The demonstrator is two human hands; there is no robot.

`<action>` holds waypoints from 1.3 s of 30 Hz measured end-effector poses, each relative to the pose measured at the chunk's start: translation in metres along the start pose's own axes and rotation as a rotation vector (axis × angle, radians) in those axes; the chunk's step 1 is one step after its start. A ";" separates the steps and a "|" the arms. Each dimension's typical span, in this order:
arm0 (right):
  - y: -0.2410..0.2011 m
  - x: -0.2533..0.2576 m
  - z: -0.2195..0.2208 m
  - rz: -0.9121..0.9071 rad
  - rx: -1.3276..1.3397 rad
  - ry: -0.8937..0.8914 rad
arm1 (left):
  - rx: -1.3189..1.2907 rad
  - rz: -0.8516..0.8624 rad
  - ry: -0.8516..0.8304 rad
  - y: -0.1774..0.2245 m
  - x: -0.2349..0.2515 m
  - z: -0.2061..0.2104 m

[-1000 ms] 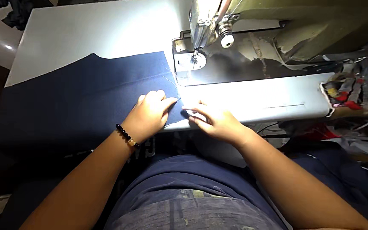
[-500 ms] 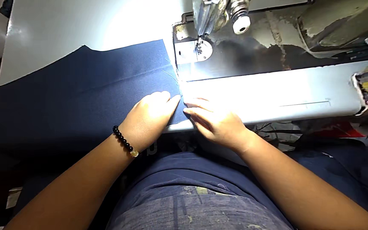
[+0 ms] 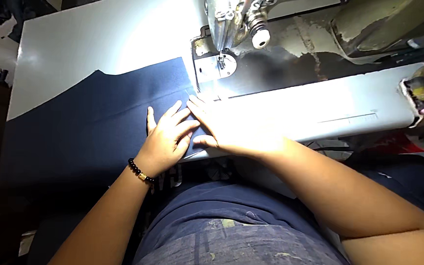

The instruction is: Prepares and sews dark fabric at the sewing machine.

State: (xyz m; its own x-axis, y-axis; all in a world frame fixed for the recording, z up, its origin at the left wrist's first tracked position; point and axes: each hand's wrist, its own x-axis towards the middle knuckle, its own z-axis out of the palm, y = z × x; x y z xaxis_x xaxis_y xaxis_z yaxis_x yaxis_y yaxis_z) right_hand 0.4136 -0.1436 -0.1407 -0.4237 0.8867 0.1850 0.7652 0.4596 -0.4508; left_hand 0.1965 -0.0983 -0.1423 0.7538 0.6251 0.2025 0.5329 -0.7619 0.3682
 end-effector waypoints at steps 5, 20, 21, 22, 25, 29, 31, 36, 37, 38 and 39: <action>0.022 -0.019 -0.024 0.204 -0.161 -0.076 | -0.029 0.045 -0.029 -0.010 0.032 0.001; 0.115 0.013 -0.055 0.122 0.203 0.380 | -0.063 0.130 -0.096 -0.053 0.152 0.002; 0.114 0.014 -0.056 0.092 0.185 0.314 | -0.059 0.142 -0.092 -0.053 0.152 0.002; 0.115 0.014 -0.057 0.072 0.169 0.271 | -0.047 0.154 -0.095 -0.054 0.151 0.002; 0.121 0.014 -0.057 0.003 0.171 0.226 | -0.005 0.188 -0.105 -0.055 0.151 0.002; 0.123 0.014 -0.058 -0.011 0.157 0.190 | 0.002 0.208 -0.102 -0.057 0.152 0.001; 0.122 0.014 -0.059 -0.006 0.153 0.183 | 0.000 0.211 -0.099 -0.057 0.153 0.000; 0.124 0.014 -0.059 -0.009 0.185 0.198 | -0.004 0.204 -0.098 -0.054 0.152 -0.001; 0.124 0.014 -0.059 -0.008 0.191 0.200 | 0.001 0.209 -0.097 -0.054 0.152 -0.001; 0.124 0.014 -0.059 -0.007 0.193 0.200 | 0.004 0.214 -0.096 -0.054 0.152 0.000; 0.125 0.014 -0.059 -0.011 0.190 0.203 | 0.008 0.216 -0.099 -0.055 0.152 0.000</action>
State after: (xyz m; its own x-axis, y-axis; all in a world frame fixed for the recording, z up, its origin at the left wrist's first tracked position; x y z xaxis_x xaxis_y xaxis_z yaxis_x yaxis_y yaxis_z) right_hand 0.5319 -0.0707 -0.1430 -0.3114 0.8822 0.3533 0.6482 0.4690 -0.5998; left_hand 0.2819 0.0383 -0.1315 0.8842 0.4285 0.1859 0.3582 -0.8775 0.3188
